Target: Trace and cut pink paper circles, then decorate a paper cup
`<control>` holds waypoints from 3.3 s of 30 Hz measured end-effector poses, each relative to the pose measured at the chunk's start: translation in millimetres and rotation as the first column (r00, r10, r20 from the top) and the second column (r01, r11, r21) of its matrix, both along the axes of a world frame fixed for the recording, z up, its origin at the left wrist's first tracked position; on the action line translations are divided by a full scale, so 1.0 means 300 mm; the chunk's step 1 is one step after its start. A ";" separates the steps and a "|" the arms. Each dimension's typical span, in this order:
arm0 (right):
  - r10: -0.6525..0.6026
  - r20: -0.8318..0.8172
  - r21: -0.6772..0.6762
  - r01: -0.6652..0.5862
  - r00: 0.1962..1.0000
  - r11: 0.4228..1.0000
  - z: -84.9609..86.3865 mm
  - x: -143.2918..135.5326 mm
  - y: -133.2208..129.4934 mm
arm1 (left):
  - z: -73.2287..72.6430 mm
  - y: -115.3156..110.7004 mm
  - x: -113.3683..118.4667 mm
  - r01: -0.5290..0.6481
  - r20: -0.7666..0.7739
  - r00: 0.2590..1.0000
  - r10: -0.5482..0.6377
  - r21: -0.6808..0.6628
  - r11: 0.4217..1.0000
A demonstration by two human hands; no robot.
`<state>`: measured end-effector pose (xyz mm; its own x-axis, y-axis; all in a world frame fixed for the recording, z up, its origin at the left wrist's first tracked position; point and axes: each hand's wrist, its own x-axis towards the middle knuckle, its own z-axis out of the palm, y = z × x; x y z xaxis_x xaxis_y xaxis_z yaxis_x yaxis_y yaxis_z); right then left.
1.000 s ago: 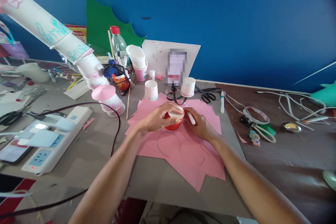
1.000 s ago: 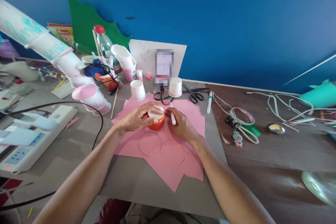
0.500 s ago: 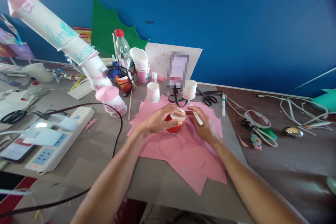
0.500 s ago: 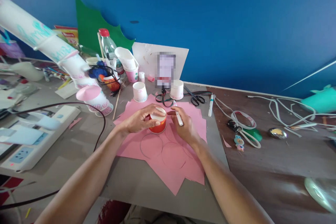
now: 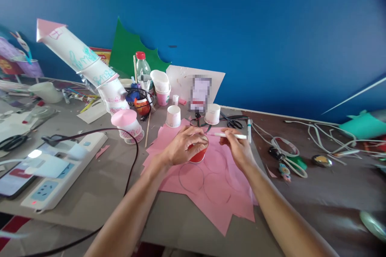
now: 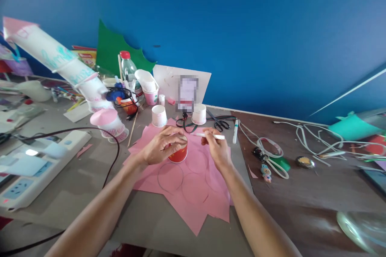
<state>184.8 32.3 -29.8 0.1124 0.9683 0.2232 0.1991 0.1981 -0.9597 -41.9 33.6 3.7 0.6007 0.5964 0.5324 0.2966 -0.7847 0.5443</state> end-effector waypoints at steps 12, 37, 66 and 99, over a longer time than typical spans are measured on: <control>0.128 0.192 -0.048 -0.121 0.973 0.991 0.036 0.000 -0.020 | -0.003 -0.001 -0.001 -0.026 -0.035 0.999 0.028 0.039 0.999; 0.149 0.206 -0.063 -0.139 0.967 0.988 0.029 -0.041 -0.049 | -0.013 0.003 0.001 -0.055 -0.029 0.998 0.059 0.107 0.993; 0.297 0.516 0.212 -0.456 0.803 0.864 0.077 -0.119 -0.337 | 0.017 -0.004 -0.012 0.012 -0.039 0.999 -0.011 0.016 1.000; 0.110 0.772 0.187 -0.389 0.626 0.902 0.063 -0.069 -0.345 | 0.023 -0.012 -0.023 0.054 -0.024 0.998 -0.056 -0.091 0.994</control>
